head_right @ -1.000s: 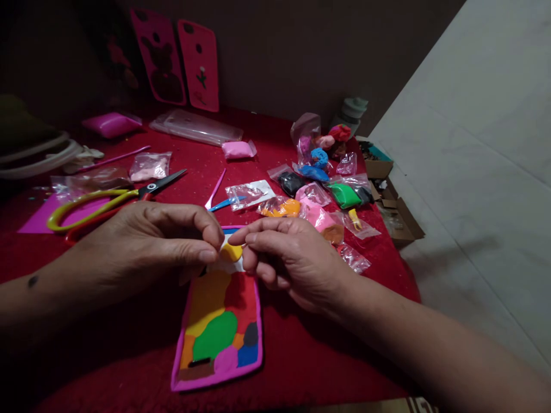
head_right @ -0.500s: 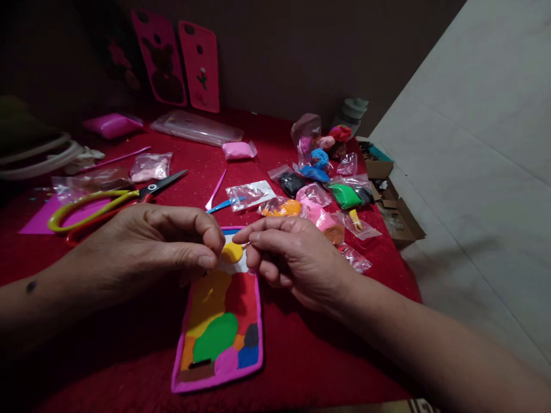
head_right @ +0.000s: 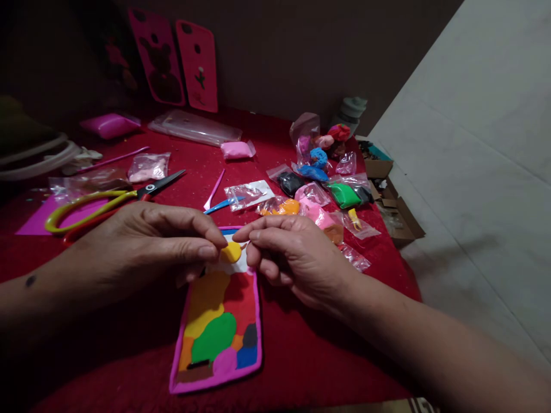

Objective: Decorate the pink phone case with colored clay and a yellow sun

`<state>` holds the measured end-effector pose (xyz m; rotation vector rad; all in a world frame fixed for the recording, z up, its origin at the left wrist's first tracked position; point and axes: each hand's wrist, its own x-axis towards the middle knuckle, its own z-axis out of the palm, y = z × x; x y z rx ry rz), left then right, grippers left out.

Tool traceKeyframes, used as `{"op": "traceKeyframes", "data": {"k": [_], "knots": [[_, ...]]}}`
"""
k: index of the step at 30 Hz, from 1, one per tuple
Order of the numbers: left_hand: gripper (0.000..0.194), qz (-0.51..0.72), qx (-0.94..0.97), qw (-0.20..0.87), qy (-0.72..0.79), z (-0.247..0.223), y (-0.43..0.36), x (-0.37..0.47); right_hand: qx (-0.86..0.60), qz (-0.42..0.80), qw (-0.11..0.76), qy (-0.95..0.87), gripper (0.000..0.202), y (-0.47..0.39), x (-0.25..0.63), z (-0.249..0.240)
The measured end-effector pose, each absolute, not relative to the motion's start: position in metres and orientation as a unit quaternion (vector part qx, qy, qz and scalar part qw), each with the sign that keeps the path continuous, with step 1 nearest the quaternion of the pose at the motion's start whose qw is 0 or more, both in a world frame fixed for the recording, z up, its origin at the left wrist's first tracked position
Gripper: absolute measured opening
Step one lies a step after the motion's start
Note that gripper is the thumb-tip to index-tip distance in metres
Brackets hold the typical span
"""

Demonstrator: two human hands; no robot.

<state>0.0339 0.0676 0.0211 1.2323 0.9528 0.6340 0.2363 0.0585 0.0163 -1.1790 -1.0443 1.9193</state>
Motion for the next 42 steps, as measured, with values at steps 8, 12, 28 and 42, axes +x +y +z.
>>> {"op": "traceKeyframes", "data": {"k": [8,12,28,42], "knots": [[0.011,0.298,0.534,0.676,0.412,0.0171,0.0693,0.0331,-0.451,0.732,0.321,-0.397,0.012,0.0586,0.2357,0.0149],[0.014,0.295,0.530,0.676,0.419,0.0146,0.0681,0.0327,-0.452,0.728,0.324,-0.401,0.012,0.0596,0.2361,0.0146],[0.008,0.281,0.505,0.698,0.422,0.0211,0.0692,0.0359,-0.452,0.728,0.325,-0.399,0.011,0.0594,0.2370,0.0143],[0.008,0.290,0.503,0.693,0.428,0.0203,0.0674,0.0363,-0.450,0.724,0.326,-0.408,0.011,0.0594,0.2378,0.0126]]}}
